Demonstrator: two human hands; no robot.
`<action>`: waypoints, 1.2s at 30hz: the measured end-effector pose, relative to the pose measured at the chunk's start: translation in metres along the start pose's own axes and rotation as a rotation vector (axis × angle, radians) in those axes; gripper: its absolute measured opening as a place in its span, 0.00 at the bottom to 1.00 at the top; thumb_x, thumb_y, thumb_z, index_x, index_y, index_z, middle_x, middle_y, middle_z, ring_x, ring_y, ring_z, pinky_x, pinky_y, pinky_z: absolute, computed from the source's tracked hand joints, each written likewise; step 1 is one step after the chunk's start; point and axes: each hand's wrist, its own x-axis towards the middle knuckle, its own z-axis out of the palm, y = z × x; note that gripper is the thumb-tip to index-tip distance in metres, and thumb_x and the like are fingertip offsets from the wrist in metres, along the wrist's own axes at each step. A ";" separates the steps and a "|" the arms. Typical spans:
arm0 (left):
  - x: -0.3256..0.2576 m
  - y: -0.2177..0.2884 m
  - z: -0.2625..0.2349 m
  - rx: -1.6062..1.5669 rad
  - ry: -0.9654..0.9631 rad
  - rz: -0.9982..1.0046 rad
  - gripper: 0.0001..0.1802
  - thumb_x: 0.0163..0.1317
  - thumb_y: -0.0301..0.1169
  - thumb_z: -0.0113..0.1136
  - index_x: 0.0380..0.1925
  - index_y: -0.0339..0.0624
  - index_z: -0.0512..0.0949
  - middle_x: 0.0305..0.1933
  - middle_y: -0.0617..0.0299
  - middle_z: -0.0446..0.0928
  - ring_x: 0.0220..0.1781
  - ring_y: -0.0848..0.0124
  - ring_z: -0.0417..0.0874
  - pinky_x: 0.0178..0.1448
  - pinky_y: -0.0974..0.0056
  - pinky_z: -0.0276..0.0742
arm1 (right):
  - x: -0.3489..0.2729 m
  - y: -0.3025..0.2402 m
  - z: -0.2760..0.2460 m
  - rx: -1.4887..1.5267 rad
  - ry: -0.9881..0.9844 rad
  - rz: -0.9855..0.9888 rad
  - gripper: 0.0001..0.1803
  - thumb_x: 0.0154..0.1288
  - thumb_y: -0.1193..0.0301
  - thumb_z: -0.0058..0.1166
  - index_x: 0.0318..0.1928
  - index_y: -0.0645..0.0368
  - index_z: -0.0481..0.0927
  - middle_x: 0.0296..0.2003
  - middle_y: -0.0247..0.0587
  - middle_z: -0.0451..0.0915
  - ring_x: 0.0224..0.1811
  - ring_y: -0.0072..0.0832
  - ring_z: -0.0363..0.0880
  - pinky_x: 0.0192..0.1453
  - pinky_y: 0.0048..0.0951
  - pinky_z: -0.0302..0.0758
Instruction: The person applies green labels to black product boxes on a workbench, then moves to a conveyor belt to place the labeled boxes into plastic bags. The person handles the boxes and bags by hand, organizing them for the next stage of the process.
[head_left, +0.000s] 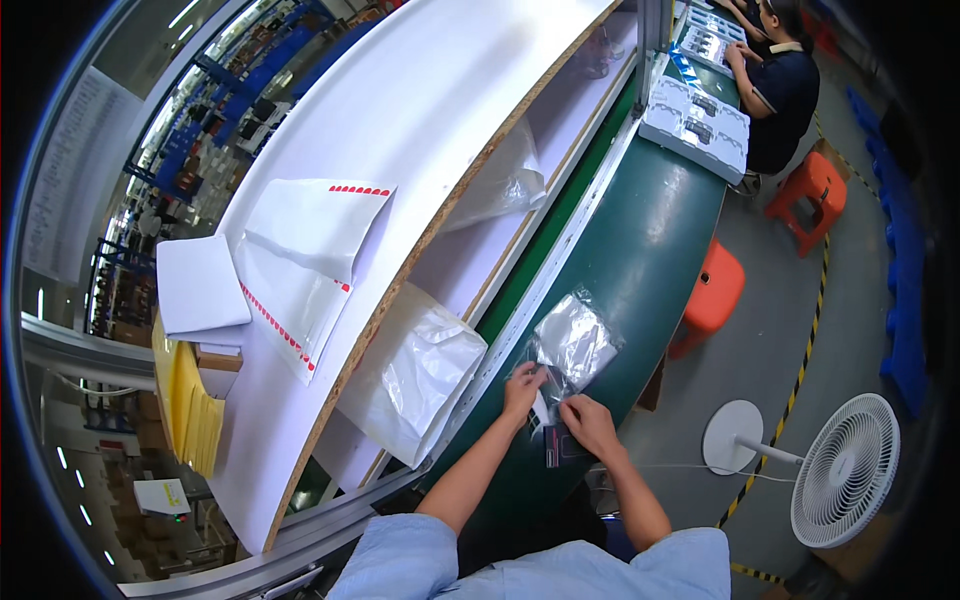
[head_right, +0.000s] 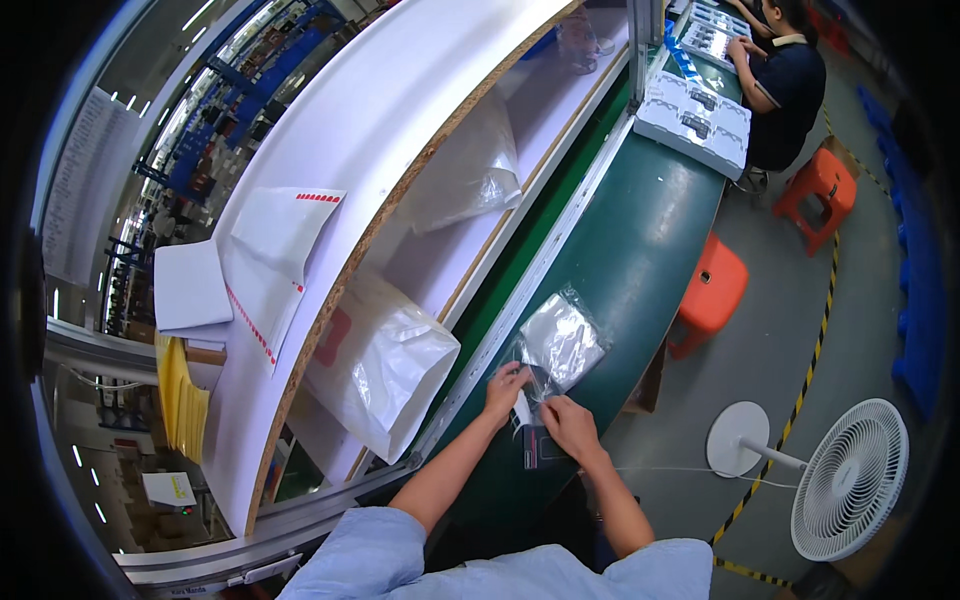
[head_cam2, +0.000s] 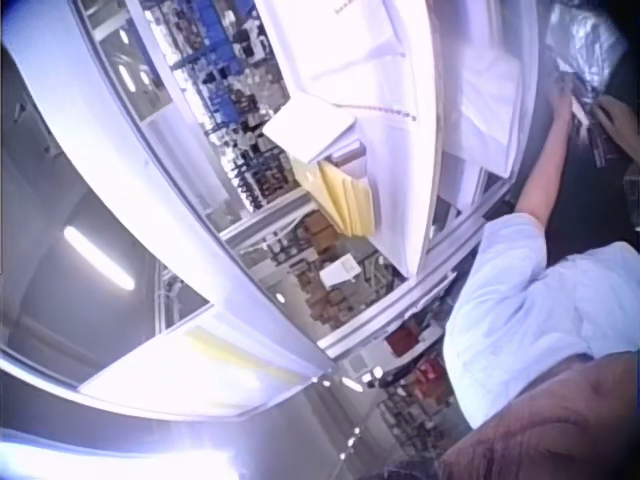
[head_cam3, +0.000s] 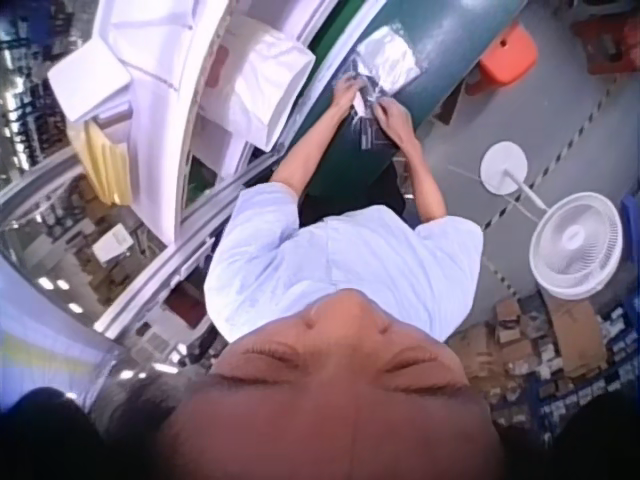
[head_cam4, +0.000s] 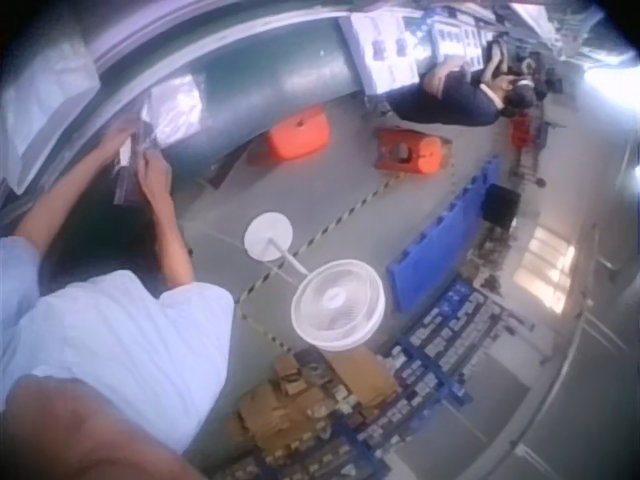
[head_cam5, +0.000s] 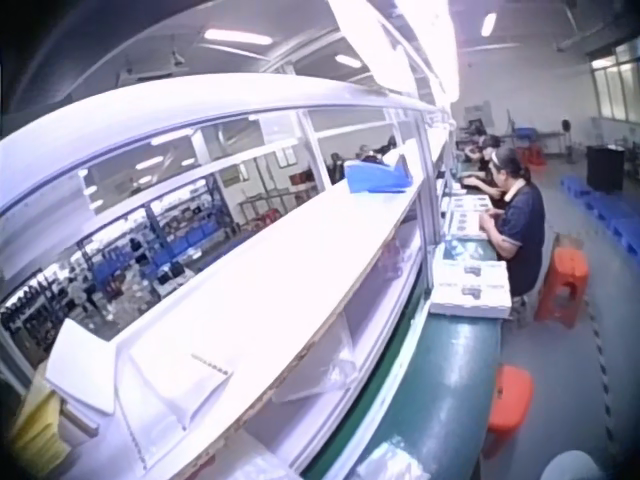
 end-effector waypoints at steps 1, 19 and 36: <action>0.006 0.015 0.015 0.078 0.041 -0.018 0.16 0.49 0.33 0.66 0.36 0.35 0.77 0.30 0.61 0.79 0.32 0.73 0.78 0.38 0.71 0.71 | 0.000 0.001 -0.007 -0.025 -0.016 0.000 0.11 0.60 0.64 0.50 0.32 0.59 0.77 0.29 0.44 0.77 0.33 0.43 0.77 0.37 0.38 0.73; 0.003 0.017 0.002 0.372 0.195 0.189 0.14 0.52 0.32 0.58 0.30 0.28 0.78 0.27 0.49 0.79 0.29 0.62 0.82 0.38 0.63 0.74 | 0.008 0.025 -0.012 0.101 0.046 0.043 0.12 0.59 0.66 0.52 0.36 0.63 0.79 0.29 0.50 0.79 0.31 0.42 0.79 0.37 0.33 0.73; -0.118 0.070 -0.056 -0.367 0.179 -0.295 0.11 0.55 0.24 0.59 0.39 0.35 0.77 0.32 0.61 0.77 0.30 0.74 0.76 0.33 0.73 0.71 | -0.004 0.027 -0.002 0.118 0.080 0.122 0.15 0.59 0.63 0.53 0.39 0.63 0.77 0.27 0.49 0.78 0.29 0.41 0.78 0.35 0.35 0.72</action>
